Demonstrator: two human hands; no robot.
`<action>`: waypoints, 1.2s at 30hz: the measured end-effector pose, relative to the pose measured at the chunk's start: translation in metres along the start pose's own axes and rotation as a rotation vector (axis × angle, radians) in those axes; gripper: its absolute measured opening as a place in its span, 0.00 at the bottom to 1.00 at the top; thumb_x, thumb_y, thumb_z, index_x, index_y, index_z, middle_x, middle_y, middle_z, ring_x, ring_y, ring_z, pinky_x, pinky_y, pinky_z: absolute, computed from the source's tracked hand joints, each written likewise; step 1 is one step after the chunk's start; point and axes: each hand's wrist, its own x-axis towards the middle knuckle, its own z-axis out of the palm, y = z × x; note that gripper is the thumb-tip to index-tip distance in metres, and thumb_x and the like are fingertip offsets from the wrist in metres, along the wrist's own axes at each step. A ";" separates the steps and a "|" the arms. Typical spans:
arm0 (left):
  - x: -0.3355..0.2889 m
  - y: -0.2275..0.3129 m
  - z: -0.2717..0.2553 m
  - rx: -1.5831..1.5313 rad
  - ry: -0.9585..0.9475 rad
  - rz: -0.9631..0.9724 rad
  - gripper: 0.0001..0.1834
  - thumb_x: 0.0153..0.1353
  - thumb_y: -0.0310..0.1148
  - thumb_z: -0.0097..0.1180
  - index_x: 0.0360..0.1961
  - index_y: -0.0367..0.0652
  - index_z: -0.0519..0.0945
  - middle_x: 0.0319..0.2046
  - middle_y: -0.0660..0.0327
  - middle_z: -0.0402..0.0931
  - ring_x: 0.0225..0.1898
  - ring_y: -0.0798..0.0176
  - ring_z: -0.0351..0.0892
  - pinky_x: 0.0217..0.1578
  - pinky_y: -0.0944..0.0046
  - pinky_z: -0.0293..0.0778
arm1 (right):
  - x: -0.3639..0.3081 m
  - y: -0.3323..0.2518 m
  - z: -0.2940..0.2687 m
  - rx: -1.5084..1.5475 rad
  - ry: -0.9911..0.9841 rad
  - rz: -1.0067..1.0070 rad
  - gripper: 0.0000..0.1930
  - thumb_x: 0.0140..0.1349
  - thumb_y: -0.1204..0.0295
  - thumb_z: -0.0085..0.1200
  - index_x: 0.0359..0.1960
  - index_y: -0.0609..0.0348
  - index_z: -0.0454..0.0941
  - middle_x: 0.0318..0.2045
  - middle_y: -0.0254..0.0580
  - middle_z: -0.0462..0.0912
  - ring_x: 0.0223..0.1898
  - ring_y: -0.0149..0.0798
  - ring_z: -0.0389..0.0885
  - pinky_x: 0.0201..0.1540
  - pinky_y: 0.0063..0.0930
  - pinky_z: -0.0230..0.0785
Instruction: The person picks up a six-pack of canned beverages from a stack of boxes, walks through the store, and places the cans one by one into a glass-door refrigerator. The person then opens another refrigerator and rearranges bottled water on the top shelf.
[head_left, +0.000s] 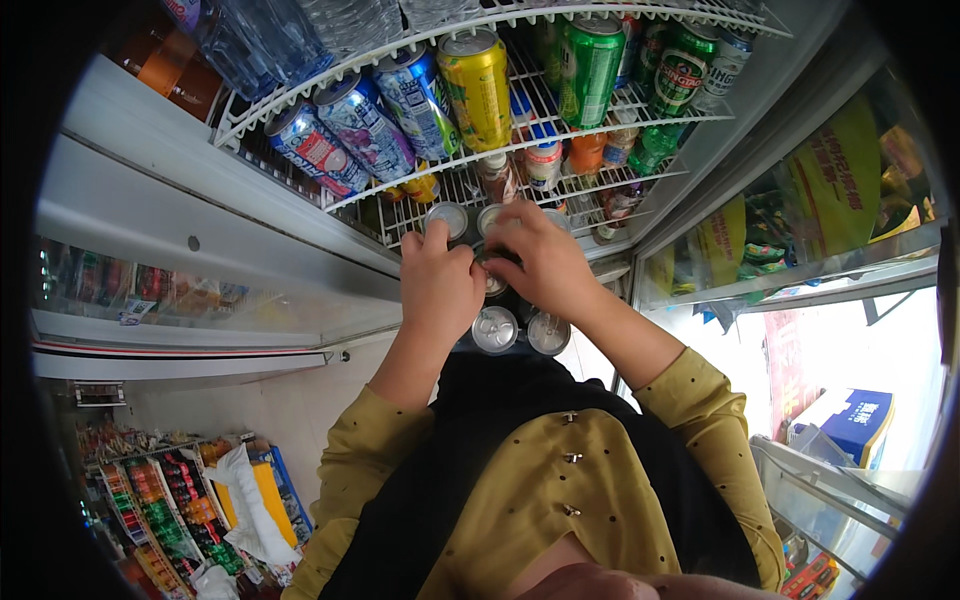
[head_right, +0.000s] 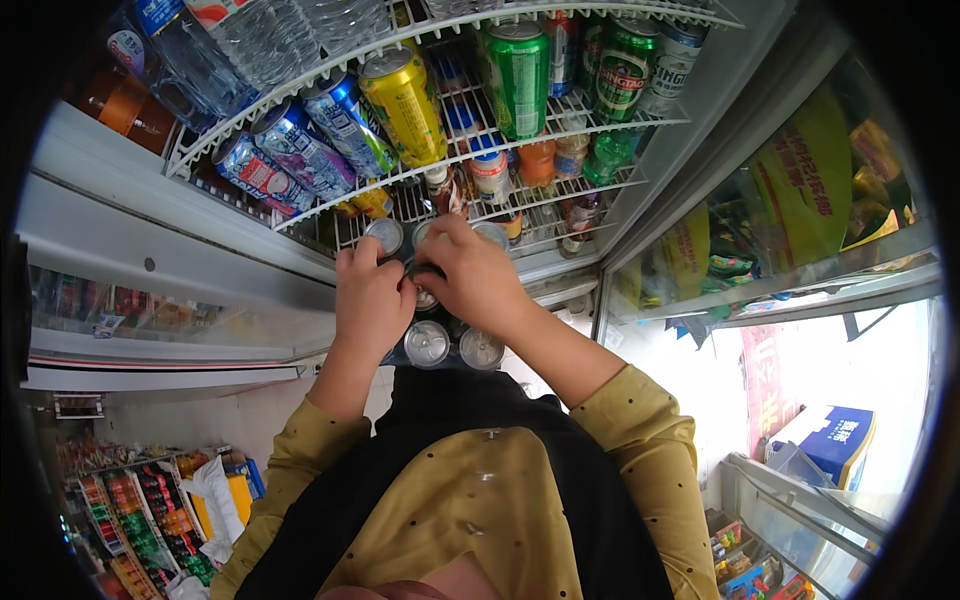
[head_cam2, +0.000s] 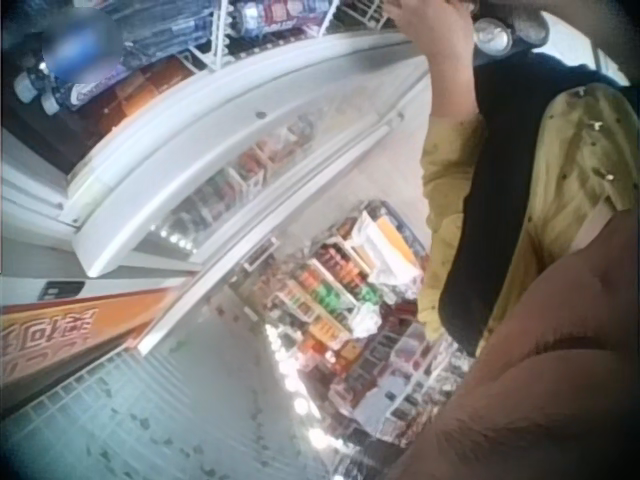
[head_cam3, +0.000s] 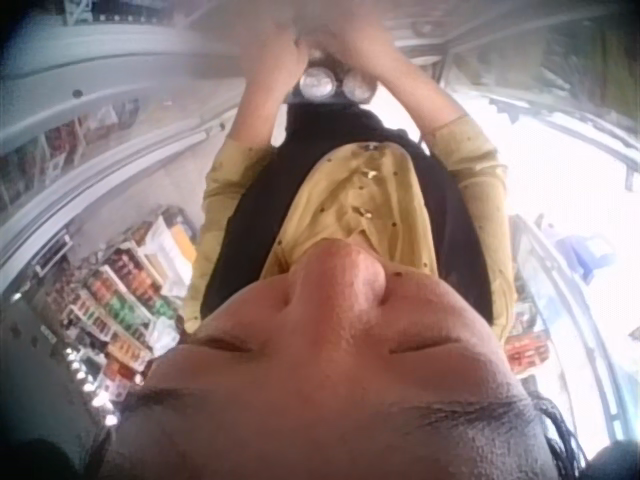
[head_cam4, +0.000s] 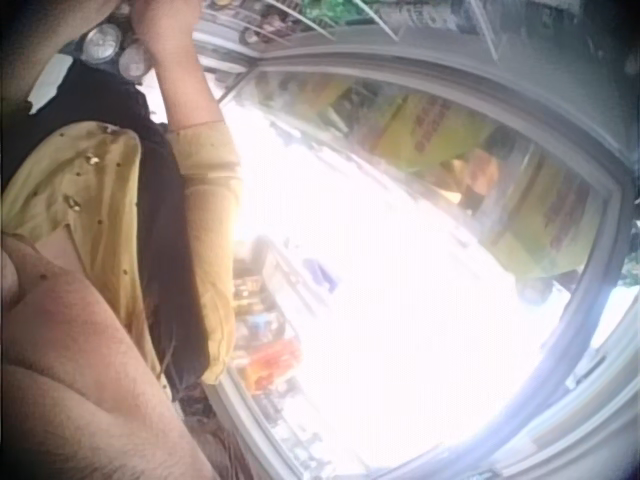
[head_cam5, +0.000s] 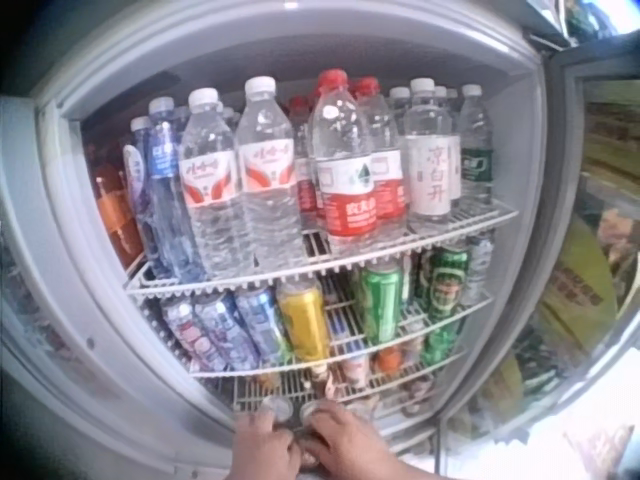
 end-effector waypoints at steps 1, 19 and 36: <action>-0.002 -0.002 0.000 -0.023 -0.007 0.015 0.07 0.50 0.26 0.66 0.25 0.37 0.78 0.43 0.53 0.72 0.44 0.43 0.70 0.46 0.48 0.70 | 0.004 0.001 0.001 0.031 -0.022 0.035 0.14 0.51 0.67 0.70 0.39 0.52 0.82 0.45 0.41 0.78 0.43 0.47 0.82 0.41 0.39 0.76; -0.038 -0.018 -0.003 -0.537 0.246 0.127 0.07 0.53 0.16 0.56 0.25 0.33 0.71 0.41 0.50 0.78 0.47 0.45 0.81 0.61 0.43 0.73 | 0.016 0.028 -0.009 -0.045 0.121 0.041 0.12 0.52 0.72 0.70 0.35 0.55 0.79 0.33 0.41 0.81 0.32 0.48 0.82 0.31 0.38 0.76; -0.017 -0.019 0.006 -0.392 0.183 0.040 0.10 0.58 0.20 0.61 0.26 0.34 0.71 0.39 0.48 0.77 0.39 0.44 0.77 0.42 0.52 0.74 | 0.012 -0.004 0.004 -0.616 -0.282 -0.401 0.09 0.53 0.68 0.59 0.37 0.46 0.80 0.42 0.29 0.76 0.49 0.38 0.76 0.49 0.33 0.70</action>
